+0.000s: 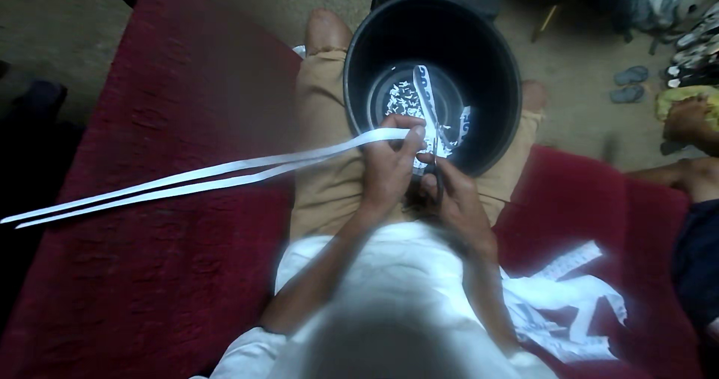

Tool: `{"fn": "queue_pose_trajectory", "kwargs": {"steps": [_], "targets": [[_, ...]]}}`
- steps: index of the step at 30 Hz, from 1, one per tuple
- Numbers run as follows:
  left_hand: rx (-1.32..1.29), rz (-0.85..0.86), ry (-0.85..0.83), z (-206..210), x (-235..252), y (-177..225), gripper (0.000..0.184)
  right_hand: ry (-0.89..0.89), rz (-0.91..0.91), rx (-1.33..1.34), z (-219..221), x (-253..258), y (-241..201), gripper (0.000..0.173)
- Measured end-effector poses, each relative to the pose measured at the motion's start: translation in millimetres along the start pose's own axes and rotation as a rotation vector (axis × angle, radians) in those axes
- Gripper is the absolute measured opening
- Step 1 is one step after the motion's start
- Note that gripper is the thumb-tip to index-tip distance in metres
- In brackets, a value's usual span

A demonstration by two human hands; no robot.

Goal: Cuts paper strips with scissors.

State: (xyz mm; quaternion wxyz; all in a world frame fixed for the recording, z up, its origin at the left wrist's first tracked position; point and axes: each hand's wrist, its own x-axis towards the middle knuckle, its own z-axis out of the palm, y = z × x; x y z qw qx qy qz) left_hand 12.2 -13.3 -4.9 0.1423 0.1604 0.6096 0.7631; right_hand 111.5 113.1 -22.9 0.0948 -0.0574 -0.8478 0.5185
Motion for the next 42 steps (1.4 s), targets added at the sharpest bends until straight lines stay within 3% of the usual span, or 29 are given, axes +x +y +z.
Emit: {"fn": "queue_pose_trajectory", "kwargs": {"steps": [4, 13, 42], "targets": [[0.009, 0.017, 0.005, -0.2, 0.0, -0.2, 0.016, -0.009, 0.02, 0.033, -0.8, -1.2, 0.4, 0.037], [-0.065, 0.004, -0.017, 0.8, -0.2, 3.6, 0.016, -0.088, 0.02, 0.008, -5.4, -2.8, -3.8, 0.051], [-0.089, 0.013, -0.012, 1.9, -0.5, 2.0, 0.015, -0.059, -0.03, -0.043, -2.1, 4.3, -3.6, 0.046]]}}
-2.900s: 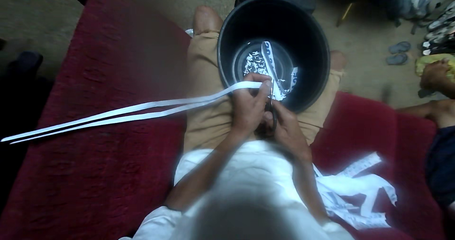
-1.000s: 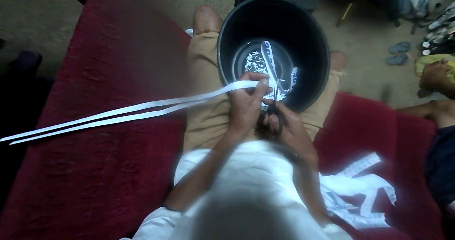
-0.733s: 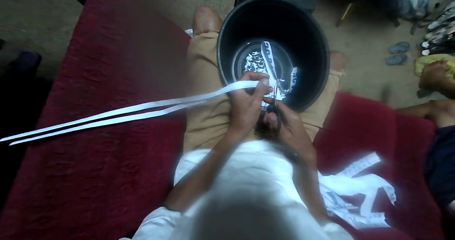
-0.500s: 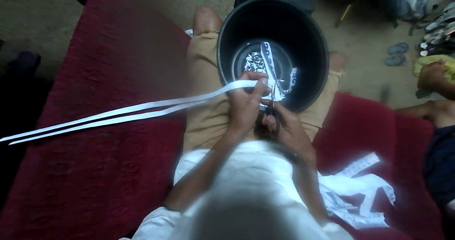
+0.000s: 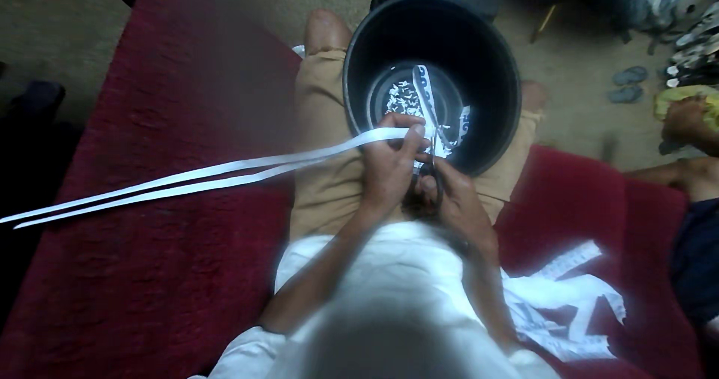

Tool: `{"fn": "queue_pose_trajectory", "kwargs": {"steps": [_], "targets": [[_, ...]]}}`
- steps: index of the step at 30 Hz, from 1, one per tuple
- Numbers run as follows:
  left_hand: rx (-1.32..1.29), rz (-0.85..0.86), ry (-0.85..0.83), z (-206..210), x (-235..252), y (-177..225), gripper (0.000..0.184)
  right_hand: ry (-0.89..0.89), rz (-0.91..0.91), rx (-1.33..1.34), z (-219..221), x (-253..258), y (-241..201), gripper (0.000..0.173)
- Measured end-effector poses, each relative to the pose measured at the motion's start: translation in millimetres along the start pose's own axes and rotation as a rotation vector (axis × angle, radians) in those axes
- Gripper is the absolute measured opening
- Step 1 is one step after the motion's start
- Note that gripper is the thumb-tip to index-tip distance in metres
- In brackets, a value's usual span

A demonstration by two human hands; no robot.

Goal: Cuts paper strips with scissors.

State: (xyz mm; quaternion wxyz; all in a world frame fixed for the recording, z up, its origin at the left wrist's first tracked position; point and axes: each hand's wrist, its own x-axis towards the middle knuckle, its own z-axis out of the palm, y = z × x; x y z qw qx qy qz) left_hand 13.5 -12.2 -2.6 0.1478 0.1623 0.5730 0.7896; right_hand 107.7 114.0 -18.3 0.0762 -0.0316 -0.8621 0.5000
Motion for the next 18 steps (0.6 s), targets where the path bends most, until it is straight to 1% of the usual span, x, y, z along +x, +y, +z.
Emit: {"fn": "queue_pose_trajectory", "kwargs": {"steps": [18], "targets": [[0.023, -0.005, 0.004, 1.9, -1.3, 1.0, 0.016, 0.011, -0.016, 0.001, -0.2, -0.2, 0.9, 0.043]]}}
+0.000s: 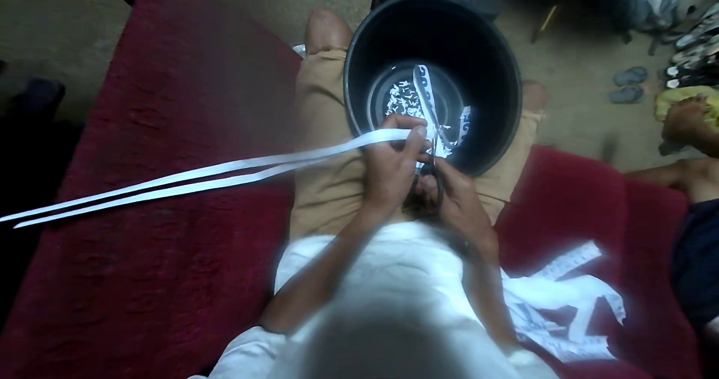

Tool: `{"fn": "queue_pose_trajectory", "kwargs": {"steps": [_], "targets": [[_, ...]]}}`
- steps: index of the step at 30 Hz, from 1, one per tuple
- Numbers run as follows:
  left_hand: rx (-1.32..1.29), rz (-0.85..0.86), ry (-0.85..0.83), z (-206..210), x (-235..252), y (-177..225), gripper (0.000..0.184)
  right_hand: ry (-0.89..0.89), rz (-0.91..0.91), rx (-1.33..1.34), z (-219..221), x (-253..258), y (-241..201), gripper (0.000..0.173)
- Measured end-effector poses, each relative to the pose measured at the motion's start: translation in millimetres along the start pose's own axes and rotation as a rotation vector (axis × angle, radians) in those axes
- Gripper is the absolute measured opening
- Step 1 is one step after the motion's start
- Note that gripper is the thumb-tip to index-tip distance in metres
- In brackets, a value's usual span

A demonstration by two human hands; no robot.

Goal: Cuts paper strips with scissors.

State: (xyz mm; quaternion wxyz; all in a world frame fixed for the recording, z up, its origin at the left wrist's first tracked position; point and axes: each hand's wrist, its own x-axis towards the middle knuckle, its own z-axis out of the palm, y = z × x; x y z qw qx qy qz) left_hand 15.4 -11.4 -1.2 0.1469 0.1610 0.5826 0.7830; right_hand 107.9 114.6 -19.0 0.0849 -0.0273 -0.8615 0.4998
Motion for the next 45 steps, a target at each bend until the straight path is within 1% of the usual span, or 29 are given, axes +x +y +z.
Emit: {"fn": "queue_pose_trajectory", "kwargs": {"steps": [7, 12, 17, 23, 27, 31, 45], "targets": [[0.007, -0.011, -0.002, -0.1, -0.9, 0.2, 0.016, 0.028, -0.006, -0.017, 1.2, -1.2, 0.9, 0.042], [0.014, -0.009, 0.009, -0.7, -1.1, 1.2, 0.016, 0.025, 0.027, 0.055, 2.0, -3.4, 3.2, 0.037], [0.008, -0.009, 0.007, -1.6, -1.2, 1.3, 0.016, -0.035, 0.098, 0.07, -0.1, -7.8, -1.3, 0.046], [-0.005, -0.001, 0.018, 0.4, 0.1, 1.6, 0.015, -0.024, 0.026, 0.025, 1.3, -3.1, 0.2, 0.047], [-0.019, -0.009, 0.01, 1.3, 0.3, 0.9, 0.015, -0.013, 0.032, 0.005, 1.8, -1.2, -2.3, 0.049], [0.01, -0.013, 0.008, 0.9, 0.1, 2.3, 0.016, -0.013, 0.01, 0.001, 1.5, 0.2, -2.8, 0.044], [0.004, -0.004, 0.005, 2.0, 0.1, 0.1, 0.015, -0.004, 0.026, -0.011, 2.0, 1.4, -1.5, 0.047]]}}
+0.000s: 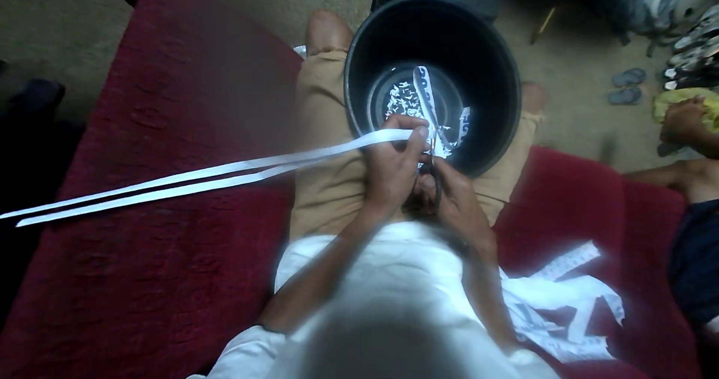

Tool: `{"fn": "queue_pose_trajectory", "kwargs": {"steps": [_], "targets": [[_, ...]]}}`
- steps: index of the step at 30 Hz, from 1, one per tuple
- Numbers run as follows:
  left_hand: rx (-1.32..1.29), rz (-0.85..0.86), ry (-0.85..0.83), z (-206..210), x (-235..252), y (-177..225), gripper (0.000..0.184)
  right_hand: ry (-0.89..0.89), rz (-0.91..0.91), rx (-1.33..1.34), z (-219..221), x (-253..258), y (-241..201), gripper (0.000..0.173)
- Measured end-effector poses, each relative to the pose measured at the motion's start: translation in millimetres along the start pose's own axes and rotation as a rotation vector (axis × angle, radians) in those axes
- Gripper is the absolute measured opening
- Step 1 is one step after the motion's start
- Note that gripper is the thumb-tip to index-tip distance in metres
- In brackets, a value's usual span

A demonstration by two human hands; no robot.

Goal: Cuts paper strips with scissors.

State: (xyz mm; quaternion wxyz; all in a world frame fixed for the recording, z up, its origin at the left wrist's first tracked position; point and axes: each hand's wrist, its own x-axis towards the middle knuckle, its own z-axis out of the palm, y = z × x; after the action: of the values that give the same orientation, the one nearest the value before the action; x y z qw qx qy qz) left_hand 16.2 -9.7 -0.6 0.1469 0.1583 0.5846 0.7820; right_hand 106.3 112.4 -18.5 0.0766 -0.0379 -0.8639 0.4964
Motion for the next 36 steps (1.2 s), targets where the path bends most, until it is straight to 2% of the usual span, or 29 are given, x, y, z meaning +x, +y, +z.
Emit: {"fn": "queue_pose_trajectory", "kwargs": {"steps": [11, 15, 22, 28, 36], "targets": [[0.001, -0.011, 0.011, 0.6, -0.7, -0.9, 0.015, 0.016, 0.007, 0.027, 1.4, -1.1, 3.2, 0.042], [0.026, -0.01, 0.011, -0.3, -0.4, -0.4, 0.016, 0.018, 0.028, 0.063, 1.8, -3.6, 4.9, 0.034], [0.035, 0.01, 0.025, -2.7, 0.0, -0.5, 0.016, -0.024, 0.031, 0.017, -2.6, -9.8, 0.7, 0.049], [0.025, -0.005, 0.021, -1.3, -0.5, -0.3, 0.016, -0.013, 0.004, -0.017, -0.4, -5.5, -0.8, 0.045], [-0.009, -0.009, 0.007, 0.4, -0.6, -1.0, 0.015, -0.005, -0.019, -0.022, 0.1, -2.5, -0.3, 0.048]]}}
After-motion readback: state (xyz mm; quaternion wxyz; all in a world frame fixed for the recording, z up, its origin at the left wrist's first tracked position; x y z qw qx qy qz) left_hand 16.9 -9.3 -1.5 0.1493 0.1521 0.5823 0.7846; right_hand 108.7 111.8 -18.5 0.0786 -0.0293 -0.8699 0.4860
